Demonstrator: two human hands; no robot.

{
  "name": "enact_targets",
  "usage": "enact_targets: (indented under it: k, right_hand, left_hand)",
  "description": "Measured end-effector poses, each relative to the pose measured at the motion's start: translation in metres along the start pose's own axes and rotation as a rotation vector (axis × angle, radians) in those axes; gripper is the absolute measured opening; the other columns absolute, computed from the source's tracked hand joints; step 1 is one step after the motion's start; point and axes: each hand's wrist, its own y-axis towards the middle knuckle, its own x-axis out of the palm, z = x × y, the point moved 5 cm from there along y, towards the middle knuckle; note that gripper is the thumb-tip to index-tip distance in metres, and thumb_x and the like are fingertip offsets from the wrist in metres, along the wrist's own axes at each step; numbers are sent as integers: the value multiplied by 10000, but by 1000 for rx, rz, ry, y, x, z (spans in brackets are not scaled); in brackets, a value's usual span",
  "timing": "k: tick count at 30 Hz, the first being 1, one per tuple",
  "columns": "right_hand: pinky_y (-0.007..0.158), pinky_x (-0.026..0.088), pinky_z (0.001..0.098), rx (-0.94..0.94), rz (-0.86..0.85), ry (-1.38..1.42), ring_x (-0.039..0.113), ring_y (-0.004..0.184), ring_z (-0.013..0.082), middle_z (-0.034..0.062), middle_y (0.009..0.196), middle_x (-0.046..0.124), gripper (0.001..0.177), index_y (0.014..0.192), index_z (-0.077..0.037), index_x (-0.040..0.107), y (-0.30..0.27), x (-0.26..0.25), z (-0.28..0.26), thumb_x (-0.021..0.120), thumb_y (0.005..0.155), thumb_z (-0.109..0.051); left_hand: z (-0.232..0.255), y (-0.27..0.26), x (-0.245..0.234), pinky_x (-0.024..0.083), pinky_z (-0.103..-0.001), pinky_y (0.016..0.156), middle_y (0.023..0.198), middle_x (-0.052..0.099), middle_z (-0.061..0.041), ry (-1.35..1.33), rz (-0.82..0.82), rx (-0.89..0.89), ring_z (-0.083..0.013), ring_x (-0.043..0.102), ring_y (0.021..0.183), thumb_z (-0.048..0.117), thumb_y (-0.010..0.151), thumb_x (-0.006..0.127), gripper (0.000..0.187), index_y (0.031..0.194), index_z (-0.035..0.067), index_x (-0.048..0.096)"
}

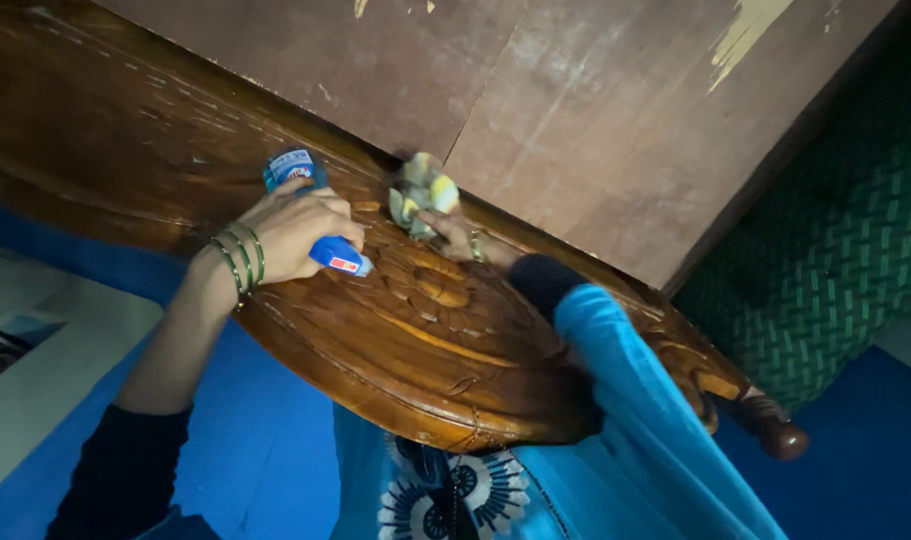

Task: The person cleans a wooden furniture piece by applying a cleaning spray and wiping the surface with a cloth.

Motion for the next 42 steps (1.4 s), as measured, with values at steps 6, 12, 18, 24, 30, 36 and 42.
enact_targets:
  k: [6, 12, 18, 24, 30, 36, 42]
  right_hand:
    - [1261, 229, 481, -7, -37, 315, 286, 1531, 342, 211, 1641, 325, 740, 1591, -61, 303, -24, 31, -25, 577, 904, -22]
    - [1295, 246, 439, -1, 45, 178, 333, 1547, 321, 200, 1667, 339, 628, 1611, -67, 293, 28, 39, -15, 556, 1051, -180]
    - [1291, 138, 464, 157, -47, 176, 171, 1580, 344, 226, 1695, 186, 656, 1633, -46, 193, -20, 29, -8, 518, 1109, -269]
    - [1258, 138, 472, 169, -141, 505, 53, 1574, 341, 200, 1709, 117, 759, 1625, -92, 220, -69, 13, -64, 539, 1023, -427]
    - [1082, 323, 566, 529, -194, 475, 368, 1369, 438, 187, 1613, 386, 779, 1681, -208, 155, -22, -1, -77, 427, 1048, -569]
    - [1048, 414, 398, 269, -121, 478, 472, 1318, 255, 138, 1555, 473, 655, 1615, -159, 390, -80, 0, -65, 474, 1097, -551]
    - [1143, 336, 467, 491, -332, 608, 433, 1409, 335, 153, 1522, 492, 634, 1555, -186, 463, -115, 19, -66, 471, 1026, -536]
  left_hand:
    - [-3, 1, 2, 308, -418, 1160, 1085, 654, 65, -37, 30, 0, -163, 559, 1189, 46, 672, 803, 459, 1062, 275, 725]
    - [-5, 1, 4, 294, -434, 1152, 1114, 665, 61, -73, 88, 27, -165, 559, 1184, 36, 625, 827, 530, 1092, 268, 733]
    - [-3, 1, 2, 327, -416, 1132, 1039, 666, 49, -30, 46, 44, -165, 574, 1158, 27, 661, 795, 454, 1040, 271, 740]
    - [2, 0, -1, 322, -423, 1138, 1010, 660, 47, -59, 72, 99, -178, 581, 1140, 27, 663, 785, 427, 1020, 256, 739]
    - [2, 0, -3, 293, -427, 1165, 1031, 665, 55, -95, 55, 80, -165, 571, 1158, 23, 638, 804, 499, 1069, 266, 740]
    - [3, 1, -1, 291, -418, 1178, 1077, 664, 60, -63, 31, 57, -159, 564, 1185, 19, 644, 815, 497, 1074, 254, 730]
    - [0, 1, -1, 291, -423, 1179, 1115, 667, 55, -87, 71, 92, -172, 562, 1201, 29, 627, 826, 512, 1083, 239, 724]
